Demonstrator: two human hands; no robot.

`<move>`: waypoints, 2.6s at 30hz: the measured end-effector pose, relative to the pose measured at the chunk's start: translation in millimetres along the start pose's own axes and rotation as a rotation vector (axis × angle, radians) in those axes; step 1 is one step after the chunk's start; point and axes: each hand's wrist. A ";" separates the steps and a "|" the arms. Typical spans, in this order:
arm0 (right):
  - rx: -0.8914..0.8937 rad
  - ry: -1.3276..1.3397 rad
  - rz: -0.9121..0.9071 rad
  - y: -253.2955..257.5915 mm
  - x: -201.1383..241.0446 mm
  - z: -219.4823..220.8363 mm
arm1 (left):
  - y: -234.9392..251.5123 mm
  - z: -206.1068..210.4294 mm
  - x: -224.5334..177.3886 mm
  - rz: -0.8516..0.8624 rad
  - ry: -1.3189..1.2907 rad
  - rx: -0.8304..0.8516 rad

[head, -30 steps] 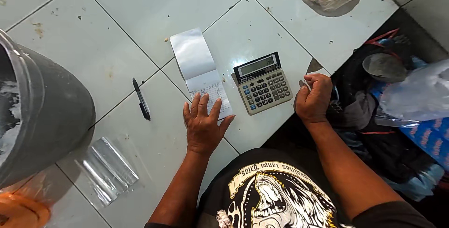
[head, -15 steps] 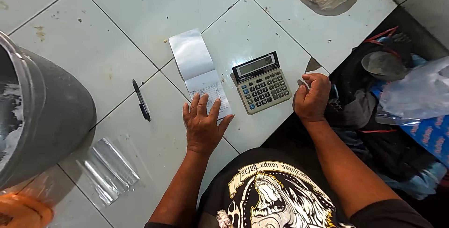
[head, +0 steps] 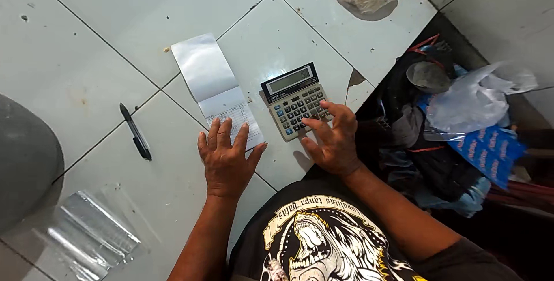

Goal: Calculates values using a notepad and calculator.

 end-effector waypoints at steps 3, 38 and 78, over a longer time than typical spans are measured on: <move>0.046 -0.042 0.023 -0.6 5.3 8.8 | 0.0 0.4 0.8 -0.001 0.000 0.002; 0.085 -0.163 0.102 19.4 -7.3 -28.3 | 0.7 0.7 1.1 0.000 0.003 0.013; -0.170 -0.055 0.117 -2.7 -57.8 -18.0 | -2.4 -0.2 -0.5 -0.010 0.028 -0.048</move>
Point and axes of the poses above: each hand's wrist, its own y-axis towards the middle knuckle, its own z-axis out of the palm, x = y × z, and after that the axes turned 14 degrees about y, right-handed
